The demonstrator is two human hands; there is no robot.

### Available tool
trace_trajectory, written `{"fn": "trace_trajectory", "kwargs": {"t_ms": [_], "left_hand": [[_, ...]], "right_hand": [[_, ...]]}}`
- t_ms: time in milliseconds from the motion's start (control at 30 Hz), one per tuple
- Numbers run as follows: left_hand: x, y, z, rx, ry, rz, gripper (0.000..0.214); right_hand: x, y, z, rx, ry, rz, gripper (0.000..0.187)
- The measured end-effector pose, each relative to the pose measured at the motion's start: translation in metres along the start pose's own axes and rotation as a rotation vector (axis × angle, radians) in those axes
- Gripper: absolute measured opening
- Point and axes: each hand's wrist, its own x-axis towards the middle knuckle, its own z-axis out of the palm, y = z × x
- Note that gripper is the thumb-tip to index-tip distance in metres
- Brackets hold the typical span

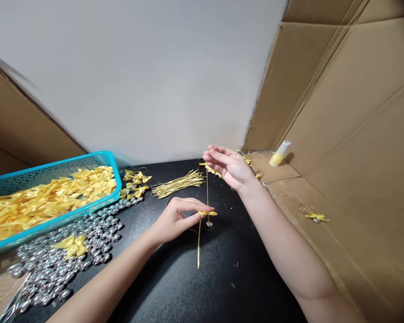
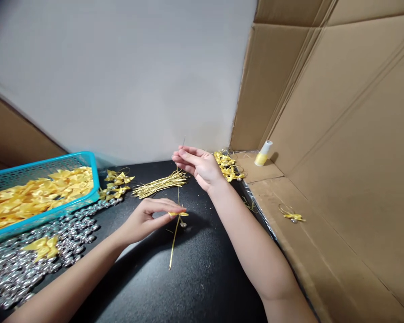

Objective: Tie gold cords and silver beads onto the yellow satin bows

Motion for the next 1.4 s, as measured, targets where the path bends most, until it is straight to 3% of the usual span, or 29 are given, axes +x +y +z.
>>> {"fn": "trace_trajectory", "kwargs": {"t_ms": [500, 867, 1167, 1400], "left_hand": [[0.001, 0.006, 0.024, -0.154, -0.174, -0.191, 0.020], [-0.003, 0.006, 0.041, -0.348, -0.203, -0.376, 0.019], [-0.006, 0.005, 0.042, -0.493, -0.175, -0.423, 0.015], [-0.005, 0.005, 0.046, -0.644, -0.025, -0.523, 0.022]], "right_hand": [[0.030, 0.009, -0.031, -0.011, 0.124, -0.076, 0.008], [0.046, 0.017, -0.050, 0.018, 0.246, -0.076, 0.010], [0.050, 0.021, -0.055, 0.030, 0.284, -0.098, 0.011], [0.044, 0.014, -0.046, 0.026, 0.235, -0.112, 0.008]]}}
